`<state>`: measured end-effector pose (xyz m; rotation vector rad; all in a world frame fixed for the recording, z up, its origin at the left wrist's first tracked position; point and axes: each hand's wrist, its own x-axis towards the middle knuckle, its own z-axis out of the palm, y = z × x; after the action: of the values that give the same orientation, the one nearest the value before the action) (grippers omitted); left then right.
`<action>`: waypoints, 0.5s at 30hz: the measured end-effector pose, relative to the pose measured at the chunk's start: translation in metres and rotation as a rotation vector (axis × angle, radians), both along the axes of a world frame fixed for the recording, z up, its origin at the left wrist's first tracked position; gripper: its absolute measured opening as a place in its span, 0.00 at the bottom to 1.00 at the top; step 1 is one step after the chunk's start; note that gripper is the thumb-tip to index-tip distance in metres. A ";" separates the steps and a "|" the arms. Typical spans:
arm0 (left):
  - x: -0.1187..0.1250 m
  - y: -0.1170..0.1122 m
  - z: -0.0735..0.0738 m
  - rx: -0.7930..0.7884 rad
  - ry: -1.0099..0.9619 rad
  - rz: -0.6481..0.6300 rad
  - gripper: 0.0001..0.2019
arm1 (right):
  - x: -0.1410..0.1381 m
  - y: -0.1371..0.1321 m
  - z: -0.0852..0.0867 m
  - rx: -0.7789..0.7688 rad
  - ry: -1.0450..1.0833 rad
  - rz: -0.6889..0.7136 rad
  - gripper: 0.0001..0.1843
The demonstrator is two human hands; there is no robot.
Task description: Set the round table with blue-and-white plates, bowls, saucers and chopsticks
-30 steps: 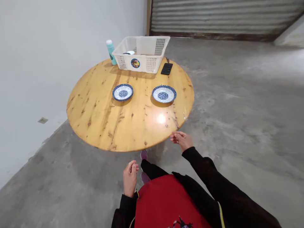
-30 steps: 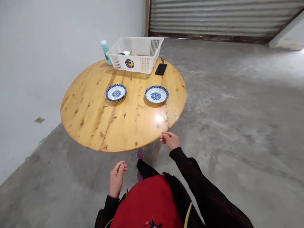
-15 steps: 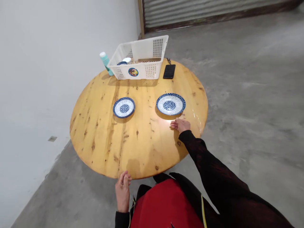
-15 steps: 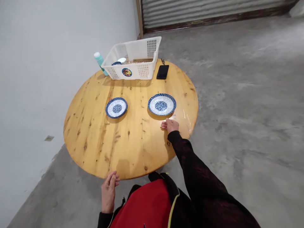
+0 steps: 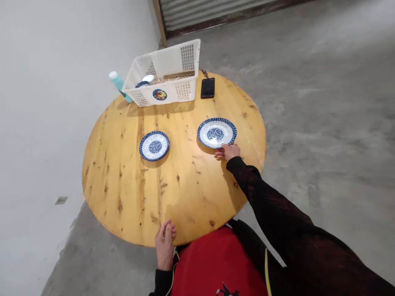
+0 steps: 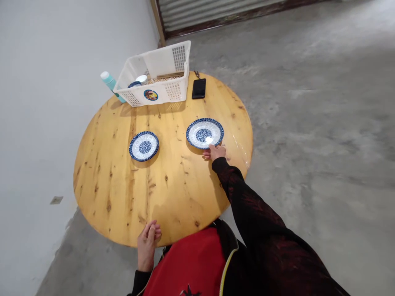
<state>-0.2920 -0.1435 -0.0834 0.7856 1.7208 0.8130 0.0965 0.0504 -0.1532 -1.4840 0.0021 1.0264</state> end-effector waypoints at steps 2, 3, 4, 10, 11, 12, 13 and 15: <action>-0.006 0.013 0.004 -0.010 -0.018 -0.022 0.36 | -0.001 0.003 0.001 -0.012 0.005 -0.026 0.04; -0.010 0.019 0.006 -0.009 -0.020 -0.033 0.36 | -0.002 0.005 0.002 -0.017 0.007 -0.039 0.04; -0.014 0.025 0.007 -0.007 -0.017 -0.043 0.35 | -0.002 0.006 0.002 -0.023 0.007 -0.051 0.04; -0.031 0.047 0.009 0.002 0.043 -0.082 0.36 | -0.002 0.008 0.003 -0.036 -0.004 -0.101 0.05; -0.032 0.049 0.008 0.002 0.047 -0.084 0.36 | -0.002 0.007 0.003 -0.035 -0.007 -0.106 0.05; -0.031 0.051 0.007 0.000 0.046 -0.085 0.35 | -0.001 0.007 0.003 -0.034 -0.009 -0.110 0.05; -0.031 0.053 0.006 -0.007 0.039 -0.085 0.35 | -0.001 0.007 0.004 -0.032 -0.012 -0.114 0.05; -0.028 0.056 0.006 -0.030 0.011 -0.094 0.35 | -0.001 0.007 0.005 -0.026 -0.017 -0.115 0.05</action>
<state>-0.3199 -0.0875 -0.0777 0.8454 1.6894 0.7191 0.0954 0.0572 -0.1485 -1.4990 0.0883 0.9235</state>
